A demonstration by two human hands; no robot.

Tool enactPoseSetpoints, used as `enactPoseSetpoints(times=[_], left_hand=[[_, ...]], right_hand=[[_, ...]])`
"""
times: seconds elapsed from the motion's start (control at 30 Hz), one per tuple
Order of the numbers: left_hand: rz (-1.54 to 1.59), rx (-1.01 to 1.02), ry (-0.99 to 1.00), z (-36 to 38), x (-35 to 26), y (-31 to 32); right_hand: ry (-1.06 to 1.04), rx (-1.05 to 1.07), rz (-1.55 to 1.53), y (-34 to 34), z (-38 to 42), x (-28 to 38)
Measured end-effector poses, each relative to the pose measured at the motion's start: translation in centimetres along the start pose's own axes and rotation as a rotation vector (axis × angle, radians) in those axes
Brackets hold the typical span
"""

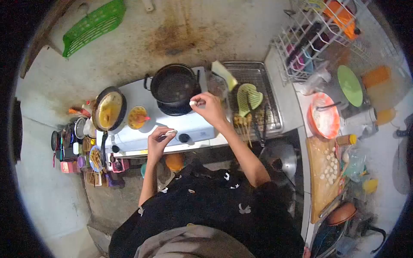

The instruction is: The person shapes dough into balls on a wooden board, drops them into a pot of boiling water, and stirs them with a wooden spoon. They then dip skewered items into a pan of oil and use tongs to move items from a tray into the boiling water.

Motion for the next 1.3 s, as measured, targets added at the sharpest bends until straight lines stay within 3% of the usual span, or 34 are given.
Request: enactPoseSetpoints(times=[0.1,0.17,0.23,0.37,0.43,0.5,0.57,0.83,0.9,0.97,1.07,1.17,1.3], left_hand=[[0.009,-0.04,-0.058,-0.4,1.9,-3.5],[-0.01,-0.056,-0.067,-0.9,2.4,-5.3],[-0.07,-0.048,-0.134,-1.8,2.9,-6.5],[-0.103,-0.01,-0.029,-3.9,2.8,-6.4],[-0.028,0.004,-0.004,-4.5,2.1,-5.7],[0.078,0.023,-0.021,-5.3,2.2,-4.8],[0.189,0.017,-0.032,-5.7,2.5,-4.2],[0.316,-0.012,0.003,-6.2,3.0,-3.8],[0.056,-0.094,0.131,-5.9,2.9,-4.8],[0.075,-0.112,0.088,-5.4,3.6,-5.8],[0.131,-0.108,0.009,-4.4,5.0,-6.7],[0.131,-0.101,-0.003,-3.6,5.6,-6.9],[0.143,-0.09,-0.019,-2.8,5.8,-6.6]], right_hand=[[-0.084,0.023,0.078,3.9,-3.8,-0.6],[-0.152,0.021,0.323,5.4,-5.0,-0.7],[-0.122,0.034,0.322,6.1,-5.8,-1.3],[-0.198,0.016,0.381,5.9,-6.5,-2.0],[-0.072,0.063,0.156,5.5,-5.4,-0.2],[0.168,0.242,0.021,6.5,-3.4,2.7],[0.151,0.257,-0.169,7.9,-1.7,2.0],[0.266,0.212,-0.186,7.9,-2.4,2.2],[0.085,0.115,0.049,7.0,-4.1,3.2],[-0.025,0.082,0.113,7.3,-5.7,3.2],[-0.121,0.169,0.487,9.1,-7.1,1.8],[-0.106,0.18,0.466,10.9,-7.7,-0.3],[-0.118,0.112,0.332,9.6,-6.5,2.7]])
Point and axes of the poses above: each hand's wrist, its own z-axis away from the middle knuckle, its own y-axis out of the palm, x = y × z, the point moved 5 cm from there along -z, towards the middle knuckle, and after that the axes turned 1 degree about -z, right-handed, at the moved point
